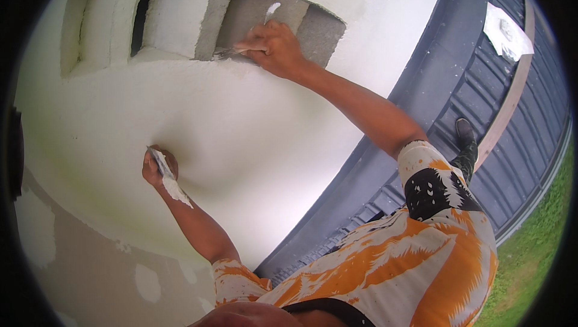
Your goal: The person applies white plaster to a ceiling using a trowel and a smaller putty knife. They repeatedly scoop plaster from the trowel and spread it into recessed ceiling sections, smoothing the surface as they work.
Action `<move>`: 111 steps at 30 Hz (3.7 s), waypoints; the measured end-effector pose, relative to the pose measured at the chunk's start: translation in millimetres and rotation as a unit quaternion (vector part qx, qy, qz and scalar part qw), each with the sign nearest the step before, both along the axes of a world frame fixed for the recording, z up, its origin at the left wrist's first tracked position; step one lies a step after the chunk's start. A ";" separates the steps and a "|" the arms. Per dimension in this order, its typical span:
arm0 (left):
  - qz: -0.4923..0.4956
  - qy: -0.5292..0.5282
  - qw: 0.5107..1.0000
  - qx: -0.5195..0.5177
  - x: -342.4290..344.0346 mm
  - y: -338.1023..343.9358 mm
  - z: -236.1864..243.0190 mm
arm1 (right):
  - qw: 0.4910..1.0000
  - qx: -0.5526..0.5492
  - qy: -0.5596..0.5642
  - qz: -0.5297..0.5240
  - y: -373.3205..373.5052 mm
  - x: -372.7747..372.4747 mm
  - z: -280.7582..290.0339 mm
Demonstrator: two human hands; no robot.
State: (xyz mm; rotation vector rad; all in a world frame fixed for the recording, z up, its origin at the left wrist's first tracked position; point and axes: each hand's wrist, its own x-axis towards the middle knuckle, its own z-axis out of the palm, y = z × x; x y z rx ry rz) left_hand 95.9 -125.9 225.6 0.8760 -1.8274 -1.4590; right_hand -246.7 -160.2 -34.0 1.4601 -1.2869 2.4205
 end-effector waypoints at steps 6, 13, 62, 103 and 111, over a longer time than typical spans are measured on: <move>-0.005 -0.011 1.000 -0.007 0.7 -0.3 2.2 | 0.994 0.031 0.108 0.013 -6.1 -4.8 -1.9; -0.014 -0.009 1.000 0.003 4.8 -0.3 2.7 | 0.989 0.047 0.138 0.032 3.2 -25.7 -20.8; 0.030 -0.013 0.999 -0.005 -5.9 -3.3 -1.3 | 0.979 0.138 0.103 0.112 12.4 -23.5 7.5; 0.199 0.477 0.775 0.364 -141.6 113.7 -199.5 | 0.929 0.039 0.289 0.227 145.1 -37.0 21.7; 0.140 0.583 0.752 0.273 -119.2 191.8 -187.6 | 0.918 0.207 -0.043 0.334 54.8 -37.9 19.4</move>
